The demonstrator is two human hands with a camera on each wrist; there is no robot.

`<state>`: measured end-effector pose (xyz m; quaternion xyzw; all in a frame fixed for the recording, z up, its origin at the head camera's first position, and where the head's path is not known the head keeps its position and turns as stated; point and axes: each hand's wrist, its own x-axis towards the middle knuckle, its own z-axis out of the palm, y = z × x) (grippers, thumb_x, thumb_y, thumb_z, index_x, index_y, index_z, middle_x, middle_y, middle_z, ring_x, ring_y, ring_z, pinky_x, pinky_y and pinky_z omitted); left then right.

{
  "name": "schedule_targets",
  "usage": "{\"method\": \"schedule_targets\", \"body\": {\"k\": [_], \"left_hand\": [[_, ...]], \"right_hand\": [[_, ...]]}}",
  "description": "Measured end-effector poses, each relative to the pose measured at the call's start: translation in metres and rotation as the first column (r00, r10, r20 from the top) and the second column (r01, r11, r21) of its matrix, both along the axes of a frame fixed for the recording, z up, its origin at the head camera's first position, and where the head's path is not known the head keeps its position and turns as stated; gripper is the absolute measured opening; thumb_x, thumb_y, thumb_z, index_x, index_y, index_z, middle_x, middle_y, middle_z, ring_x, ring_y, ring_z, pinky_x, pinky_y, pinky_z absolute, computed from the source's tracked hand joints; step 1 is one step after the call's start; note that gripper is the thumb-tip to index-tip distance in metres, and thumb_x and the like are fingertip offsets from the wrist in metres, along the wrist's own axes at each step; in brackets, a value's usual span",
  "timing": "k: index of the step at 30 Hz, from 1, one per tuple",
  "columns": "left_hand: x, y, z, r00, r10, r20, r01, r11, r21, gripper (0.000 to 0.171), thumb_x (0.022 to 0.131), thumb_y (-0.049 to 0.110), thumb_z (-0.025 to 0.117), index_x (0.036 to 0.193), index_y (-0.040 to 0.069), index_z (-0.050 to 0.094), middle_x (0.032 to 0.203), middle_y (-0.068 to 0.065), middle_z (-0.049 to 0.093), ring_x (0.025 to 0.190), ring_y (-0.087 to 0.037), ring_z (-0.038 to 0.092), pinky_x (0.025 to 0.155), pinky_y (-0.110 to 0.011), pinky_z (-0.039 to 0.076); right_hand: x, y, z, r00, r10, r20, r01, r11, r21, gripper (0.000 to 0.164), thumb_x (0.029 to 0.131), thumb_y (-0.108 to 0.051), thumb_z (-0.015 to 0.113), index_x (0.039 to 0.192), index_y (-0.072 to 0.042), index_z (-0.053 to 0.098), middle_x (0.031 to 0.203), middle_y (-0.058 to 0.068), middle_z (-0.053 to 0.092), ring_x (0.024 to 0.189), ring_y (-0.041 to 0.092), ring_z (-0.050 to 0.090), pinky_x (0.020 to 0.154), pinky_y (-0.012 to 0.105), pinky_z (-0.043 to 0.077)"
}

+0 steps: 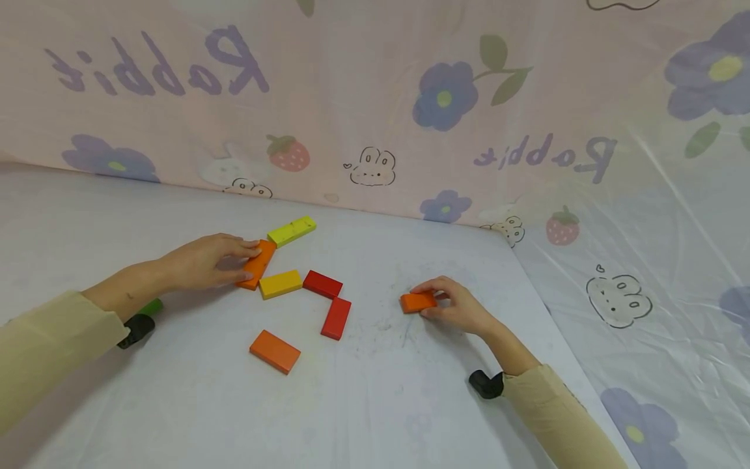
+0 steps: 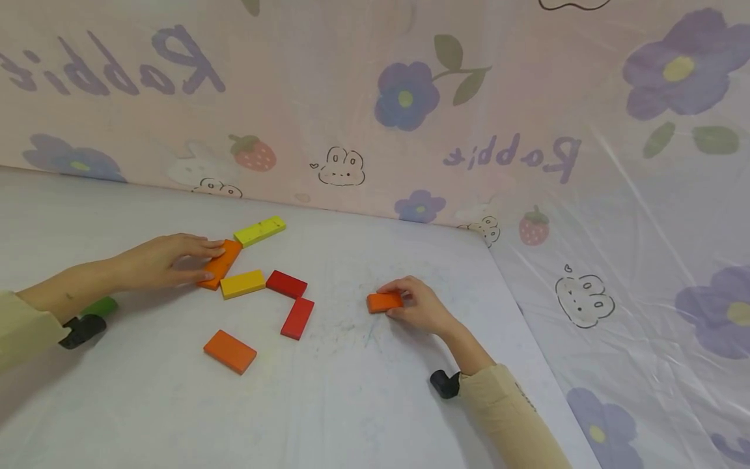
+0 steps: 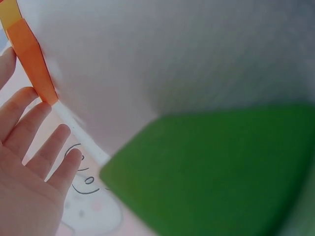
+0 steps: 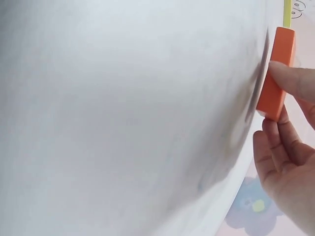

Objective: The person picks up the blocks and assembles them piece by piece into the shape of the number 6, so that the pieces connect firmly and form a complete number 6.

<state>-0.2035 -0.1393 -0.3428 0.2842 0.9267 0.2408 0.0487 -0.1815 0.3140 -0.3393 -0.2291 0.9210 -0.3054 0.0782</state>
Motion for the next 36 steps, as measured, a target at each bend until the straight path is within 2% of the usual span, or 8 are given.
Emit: {"method": "schedule_targets", "body": {"k": [20,36], "left_hand": [[0.0,0.001,-0.001,1.0,0.006,0.003,-0.006,1.0,0.002,0.047,0.088,0.02,0.068,0.13,0.001,0.059,0.142,-0.017,0.049,0.131,-0.044,0.041,0.106,-0.062,0.034],[-0.001,0.0,-0.002,1.0,0.004,0.009,-0.004,1.0,0.011,0.048,0.088,0.021,0.068,0.131,0.001,0.058,0.143,-0.017,0.049,0.131,-0.044,0.041,0.106,-0.061,0.034]], "right_hand": [[0.001,-0.028,0.003,0.997,0.075,-0.02,-0.076,0.996,-0.036,0.035,0.082,0.001,0.071,0.116,-0.005,0.066,0.115,0.012,0.062,0.107,0.029,0.054,0.094,0.047,0.048],[0.0,-0.05,0.004,0.993,0.116,0.012,-0.115,0.993,-0.037,0.034,0.083,0.0,0.069,0.116,-0.008,0.067,0.115,0.008,0.062,0.108,0.023,0.053,0.096,0.043,0.048]]}}
